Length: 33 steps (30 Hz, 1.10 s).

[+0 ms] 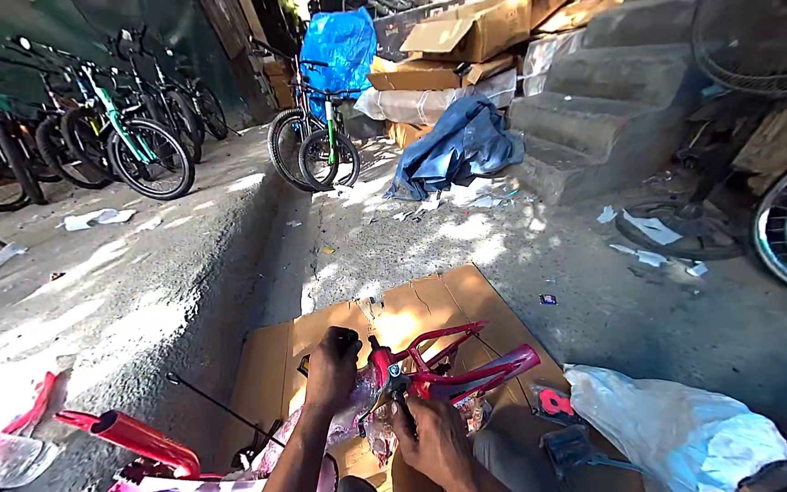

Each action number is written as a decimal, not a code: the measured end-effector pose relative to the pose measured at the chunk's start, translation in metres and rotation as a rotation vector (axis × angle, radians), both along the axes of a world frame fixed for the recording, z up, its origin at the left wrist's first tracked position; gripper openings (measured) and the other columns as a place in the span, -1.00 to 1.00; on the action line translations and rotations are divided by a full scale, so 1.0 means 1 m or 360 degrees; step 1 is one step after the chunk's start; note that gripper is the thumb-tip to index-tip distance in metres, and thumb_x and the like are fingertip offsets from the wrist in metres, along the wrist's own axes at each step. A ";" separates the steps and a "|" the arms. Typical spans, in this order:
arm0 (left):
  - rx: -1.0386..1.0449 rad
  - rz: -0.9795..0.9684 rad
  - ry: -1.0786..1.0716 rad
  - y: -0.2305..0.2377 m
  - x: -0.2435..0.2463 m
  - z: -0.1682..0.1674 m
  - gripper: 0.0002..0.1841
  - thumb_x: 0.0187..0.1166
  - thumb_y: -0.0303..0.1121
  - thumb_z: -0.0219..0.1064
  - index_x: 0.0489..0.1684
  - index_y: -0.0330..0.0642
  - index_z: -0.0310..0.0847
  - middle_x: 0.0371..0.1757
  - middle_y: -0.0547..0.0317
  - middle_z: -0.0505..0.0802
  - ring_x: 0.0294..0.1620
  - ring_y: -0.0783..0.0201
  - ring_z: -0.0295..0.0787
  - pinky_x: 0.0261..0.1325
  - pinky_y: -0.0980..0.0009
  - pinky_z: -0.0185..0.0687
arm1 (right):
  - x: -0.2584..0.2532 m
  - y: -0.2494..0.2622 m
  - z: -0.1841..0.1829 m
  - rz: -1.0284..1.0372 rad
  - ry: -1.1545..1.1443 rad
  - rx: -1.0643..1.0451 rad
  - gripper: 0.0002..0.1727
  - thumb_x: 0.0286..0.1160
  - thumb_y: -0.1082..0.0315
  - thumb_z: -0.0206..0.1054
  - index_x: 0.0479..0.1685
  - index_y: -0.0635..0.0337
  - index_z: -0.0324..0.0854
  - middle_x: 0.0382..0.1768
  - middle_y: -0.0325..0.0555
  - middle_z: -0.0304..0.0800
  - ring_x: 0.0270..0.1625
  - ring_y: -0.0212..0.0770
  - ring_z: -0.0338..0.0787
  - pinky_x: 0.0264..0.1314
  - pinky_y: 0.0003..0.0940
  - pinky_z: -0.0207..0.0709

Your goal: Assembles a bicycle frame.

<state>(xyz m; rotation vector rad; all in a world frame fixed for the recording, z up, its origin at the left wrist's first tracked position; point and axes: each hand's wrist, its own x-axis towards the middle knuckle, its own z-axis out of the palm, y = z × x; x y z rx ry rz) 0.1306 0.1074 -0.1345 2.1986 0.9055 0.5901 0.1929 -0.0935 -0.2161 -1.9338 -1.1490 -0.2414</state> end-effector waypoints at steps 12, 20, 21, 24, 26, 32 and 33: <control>0.0533 -0.0272 0.1029 0.009 0.025 0.033 -0.69 0.66 -0.14 0.22 0.25 0.13 0.74 0.12 0.25 0.90 0.25 0.19 0.79 0.58 -0.09 0.34 | -0.007 -0.006 0.013 -0.0027 0.0010 -0.0079 -0.56 0.57 -0.01 0.21 -0.59 0.07 0.66 -0.69 -0.16 0.65 -0.58 -0.14 0.76 -0.60 -0.11 0.56; 0.0622 -0.0501 0.1291 0.011 0.038 0.050 -0.71 0.66 -0.16 0.22 0.19 0.12 0.77 0.08 0.20 0.90 0.23 0.14 0.78 0.56 -0.12 0.33 | 0.010 -0.003 0.007 0.0050 -0.0480 -0.0067 -0.64 0.50 0.02 0.23 -0.56 0.03 0.63 -0.68 -0.23 0.58 -0.61 -0.19 0.70 -0.63 -0.23 0.56; 0.0621 -0.0516 0.1250 0.015 0.037 0.047 -0.72 0.65 -0.16 0.23 0.17 0.12 0.78 0.05 0.20 0.91 0.20 0.15 0.79 0.54 -0.12 0.37 | 0.010 -0.003 0.008 0.0062 -0.0453 -0.0075 -0.63 0.51 0.02 0.22 -0.57 0.03 0.63 -0.68 -0.22 0.58 -0.60 -0.18 0.70 -0.62 -0.23 0.56; 0.0555 -0.0572 0.1073 0.026 0.033 0.036 -0.74 0.62 -0.17 0.25 0.10 0.09 0.80 -0.05 0.21 0.91 0.09 0.17 0.82 0.39 -0.10 0.51 | 0.008 -0.002 0.005 0.0059 -0.0365 -0.0048 -0.62 0.52 0.02 0.22 -0.59 0.02 0.61 -0.70 -0.23 0.56 -0.63 -0.20 0.68 -0.65 -0.23 0.53; 0.0477 -0.0601 0.0921 0.031 0.030 0.028 -0.73 0.65 -0.14 0.27 0.10 0.05 0.81 -0.07 0.20 0.92 0.04 0.20 0.85 0.30 -0.05 0.64 | 0.007 -0.001 0.001 0.0058 -0.0326 -0.0023 -0.63 0.51 0.01 0.22 -0.59 0.02 0.59 -0.71 -0.24 0.55 -0.64 -0.21 0.67 -0.65 -0.24 0.53; 0.0367 -0.0647 0.0724 0.029 0.024 0.018 -0.74 0.64 -0.15 0.25 0.08 0.10 0.82 -0.08 0.29 0.92 0.02 0.32 0.84 0.28 0.07 0.66 | 0.008 -0.001 0.000 0.0032 -0.0360 -0.0018 -0.62 0.52 0.01 0.20 -0.59 0.01 0.58 -0.73 -0.27 0.51 -0.67 -0.24 0.64 -0.68 -0.28 0.49; 0.0382 -0.0662 0.0727 0.030 0.025 0.017 -0.74 0.65 -0.14 0.24 0.07 0.11 0.82 -0.09 0.29 0.92 0.02 0.31 0.83 0.28 0.04 0.64 | 0.008 -0.001 0.001 0.0036 -0.0356 -0.0028 -0.61 0.52 0.00 0.19 -0.60 0.01 0.58 -0.74 -0.27 0.51 -0.67 -0.24 0.64 -0.68 -0.27 0.48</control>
